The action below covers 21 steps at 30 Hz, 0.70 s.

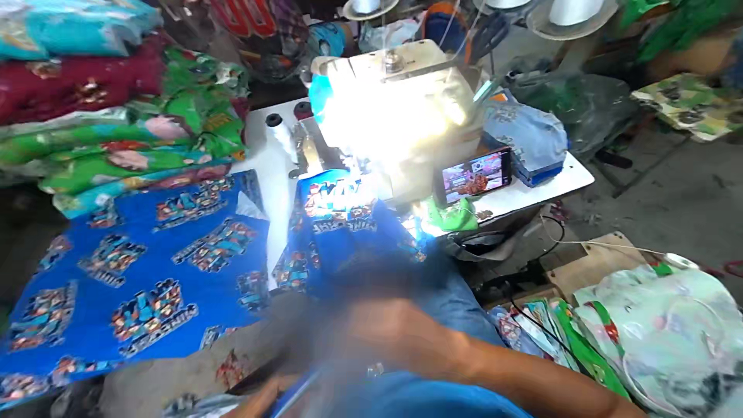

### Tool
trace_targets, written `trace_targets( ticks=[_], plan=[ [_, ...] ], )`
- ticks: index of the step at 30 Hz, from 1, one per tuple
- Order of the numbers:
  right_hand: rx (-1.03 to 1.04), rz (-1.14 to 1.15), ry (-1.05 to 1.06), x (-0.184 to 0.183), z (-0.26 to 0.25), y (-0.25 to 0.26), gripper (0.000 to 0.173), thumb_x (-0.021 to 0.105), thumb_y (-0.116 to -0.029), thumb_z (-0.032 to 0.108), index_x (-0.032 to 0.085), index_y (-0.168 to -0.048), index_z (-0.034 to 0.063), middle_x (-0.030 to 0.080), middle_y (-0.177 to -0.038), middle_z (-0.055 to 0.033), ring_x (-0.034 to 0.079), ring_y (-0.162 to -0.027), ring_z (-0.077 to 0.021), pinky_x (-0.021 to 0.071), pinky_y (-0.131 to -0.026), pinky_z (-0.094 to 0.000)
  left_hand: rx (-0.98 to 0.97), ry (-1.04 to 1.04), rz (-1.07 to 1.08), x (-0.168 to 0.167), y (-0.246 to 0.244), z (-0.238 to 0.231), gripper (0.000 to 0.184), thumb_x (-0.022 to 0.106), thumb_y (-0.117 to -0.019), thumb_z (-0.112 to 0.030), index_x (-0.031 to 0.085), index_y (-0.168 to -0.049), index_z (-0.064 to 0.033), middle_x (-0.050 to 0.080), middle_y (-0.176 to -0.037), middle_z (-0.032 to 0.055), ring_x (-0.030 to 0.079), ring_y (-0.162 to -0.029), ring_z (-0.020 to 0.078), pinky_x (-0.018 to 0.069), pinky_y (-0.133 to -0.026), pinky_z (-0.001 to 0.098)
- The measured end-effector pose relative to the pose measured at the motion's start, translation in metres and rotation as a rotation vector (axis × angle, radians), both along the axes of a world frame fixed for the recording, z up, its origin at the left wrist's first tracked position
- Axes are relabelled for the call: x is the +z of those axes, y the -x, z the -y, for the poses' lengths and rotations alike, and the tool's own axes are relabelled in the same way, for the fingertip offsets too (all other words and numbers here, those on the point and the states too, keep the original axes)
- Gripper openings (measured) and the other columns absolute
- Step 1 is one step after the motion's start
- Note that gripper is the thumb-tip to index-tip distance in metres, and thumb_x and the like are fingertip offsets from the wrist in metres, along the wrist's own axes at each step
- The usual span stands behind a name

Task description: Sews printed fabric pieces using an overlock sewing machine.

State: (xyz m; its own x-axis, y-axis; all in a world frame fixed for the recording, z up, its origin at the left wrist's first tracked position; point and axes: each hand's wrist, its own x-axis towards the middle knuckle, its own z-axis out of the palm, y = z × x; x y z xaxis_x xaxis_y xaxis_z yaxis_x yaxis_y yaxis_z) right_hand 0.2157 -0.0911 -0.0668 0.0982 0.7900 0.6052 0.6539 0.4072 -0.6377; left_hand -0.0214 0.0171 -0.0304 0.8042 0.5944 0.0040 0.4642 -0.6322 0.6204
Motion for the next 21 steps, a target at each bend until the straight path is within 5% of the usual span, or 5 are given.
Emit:
trace_targets(
  ticks=[5, 8, 11, 16, 21],
  plan=[
    [-0.288, -0.007, -0.017, 0.020, 0.036, -0.049, 0.015, 0.067, -0.0993, 0.022, 0.075, -0.098, 0.0080, 0.068, -0.089, -0.0046, 0.065, -0.086, -0.0082, 0.0541, -0.078, -0.0187, 0.198, -0.062, 0.257, -0.018, 0.031, -0.017, 0.019, 0.064, -0.0951, -0.017, 0.075, -0.096, -0.0020, 0.073, -0.093, 0.0007, 0.061, -0.082, -0.0077, 0.0495, -0.074, 0.0115],
    [-0.381, 0.094, 0.004, 0.016, 0.050, -0.052, 0.021, 0.072, -0.0941, 0.037, 0.073, -0.091, 0.0170, 0.062, -0.085, 0.0002, 0.057, -0.088, -0.0130, 0.0442, -0.081, -0.0294, 0.163, 0.116, 0.458, -0.004, 0.031, -0.026, 0.027, 0.051, -0.1068, -0.039, 0.076, -0.107, -0.0291, 0.071, -0.117, -0.0160, 0.063, -0.111, -0.0009, 0.0519, -0.097, 0.0214],
    [-0.227, -0.037, 0.052, 0.014, 0.057, -0.049, 0.037, 0.066, -0.0962, 0.051, 0.064, -0.084, 0.0162, 0.066, -0.107, -0.0004, 0.057, -0.114, -0.0149, 0.0429, -0.103, -0.0352, 0.261, 0.086, 0.484, 0.036, 0.009, -0.041, 0.022, 0.049, -0.1065, -0.044, 0.070, -0.104, -0.0374, 0.069, -0.095, -0.0245, 0.065, -0.086, -0.0083, 0.0546, -0.076, 0.0149],
    [0.049, -0.517, 0.043, 0.007, 0.043, -0.060, 0.034, 0.061, -0.1032, 0.036, 0.063, -0.089, 0.0057, 0.069, -0.108, -0.0028, 0.064, -0.107, -0.0040, 0.0545, -0.087, -0.0186, -0.034, -0.384, 0.352, 0.109, -0.104, -0.104, 0.031, 0.058, -0.1021, -0.029, 0.067, -0.099, 0.0015, 0.063, -0.086, -0.0043, 0.051, -0.074, -0.0132, 0.0437, -0.068, 0.0075],
    [-0.194, -0.878, 0.178, -0.017, 0.013, -0.079, 0.014, 0.067, -0.0951, 0.020, 0.066, -0.103, 0.0088, 0.067, -0.087, 0.0110, 0.064, -0.080, 0.0041, 0.0548, -0.075, -0.0163, -0.260, -0.380, 0.213, 0.090, -0.240, -0.169, 0.019, 0.068, -0.0933, -0.015, 0.072, -0.103, 0.0016, 0.071, -0.094, 0.0144, 0.065, -0.086, 0.0188, 0.0514, -0.083, 0.0389]
  ],
)
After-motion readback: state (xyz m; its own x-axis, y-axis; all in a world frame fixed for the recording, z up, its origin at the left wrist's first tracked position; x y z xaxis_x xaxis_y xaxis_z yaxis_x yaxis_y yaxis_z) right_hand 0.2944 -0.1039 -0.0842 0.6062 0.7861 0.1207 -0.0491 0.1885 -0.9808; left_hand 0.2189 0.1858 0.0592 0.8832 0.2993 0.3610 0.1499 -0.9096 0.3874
